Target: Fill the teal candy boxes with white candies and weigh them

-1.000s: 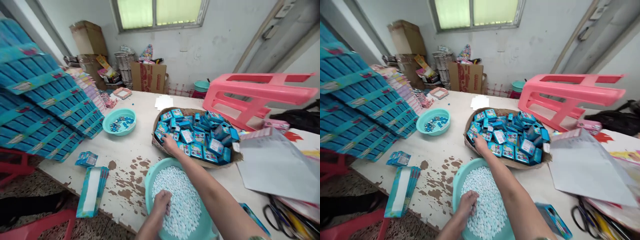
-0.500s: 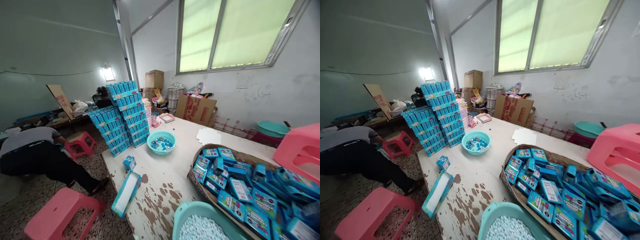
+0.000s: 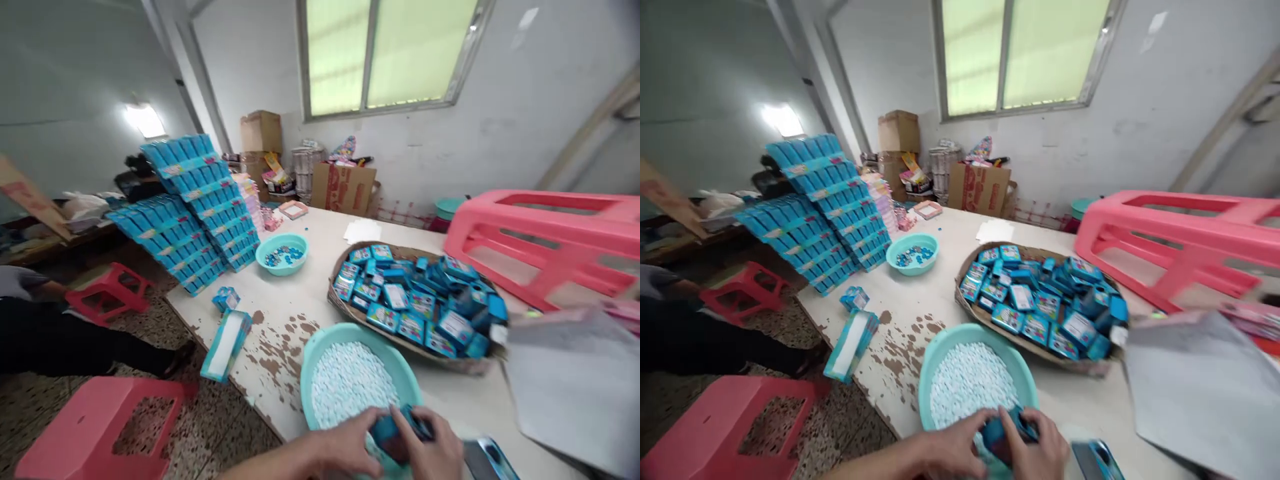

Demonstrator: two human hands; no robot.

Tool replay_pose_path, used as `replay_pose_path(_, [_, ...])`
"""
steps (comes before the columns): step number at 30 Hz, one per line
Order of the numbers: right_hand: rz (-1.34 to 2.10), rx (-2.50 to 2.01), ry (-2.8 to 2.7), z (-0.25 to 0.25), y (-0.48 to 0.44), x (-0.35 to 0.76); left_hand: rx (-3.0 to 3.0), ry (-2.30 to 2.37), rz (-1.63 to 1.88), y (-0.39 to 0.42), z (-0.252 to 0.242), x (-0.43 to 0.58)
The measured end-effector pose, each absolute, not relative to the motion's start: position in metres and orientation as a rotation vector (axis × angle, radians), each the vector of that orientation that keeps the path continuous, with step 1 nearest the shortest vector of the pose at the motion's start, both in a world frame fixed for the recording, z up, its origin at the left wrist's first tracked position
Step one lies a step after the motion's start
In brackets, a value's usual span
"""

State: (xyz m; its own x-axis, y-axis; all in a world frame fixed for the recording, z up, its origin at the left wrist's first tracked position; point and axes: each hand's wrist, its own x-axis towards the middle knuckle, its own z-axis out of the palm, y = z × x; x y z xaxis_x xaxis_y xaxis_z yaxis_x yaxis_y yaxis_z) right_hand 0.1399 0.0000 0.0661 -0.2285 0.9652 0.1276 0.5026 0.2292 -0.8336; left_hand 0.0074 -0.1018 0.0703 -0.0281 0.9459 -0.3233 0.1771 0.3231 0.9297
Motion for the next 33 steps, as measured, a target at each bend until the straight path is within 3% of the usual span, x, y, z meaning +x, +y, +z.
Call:
replay_pose_path(5, [1.088,-1.288,-1.773,0.07,-0.017,0.138,0.774,1.714,1.085,-0.096,0.062,0.021])
replay_pose_path(9, [1.327,-1.267,-1.554,0.065,-0.03,0.154,0.585,1.572,1.147,-0.1,0.057,0.023])
replay_pose_path(14, [1.681,-1.084,-1.583,0.064,-0.043,0.192,0.876,1.515,0.93,-0.108,0.061,0.016])
replay_pose_path(23, [1.402,-1.364,-1.651,0.055,-0.068,0.324,1.765,2.073,0.749,-0.1,0.004,0.006])
replay_pose_path(28, [1.172,-1.792,-1.324,0.014,-0.099,0.398,1.948,2.229,0.707,-0.099,-0.012,0.014])
replay_pose_path(33, [0.869,-1.948,-1.109,-0.022,-0.104,0.428,1.923,2.295,0.545,-0.098,-0.012,0.018])
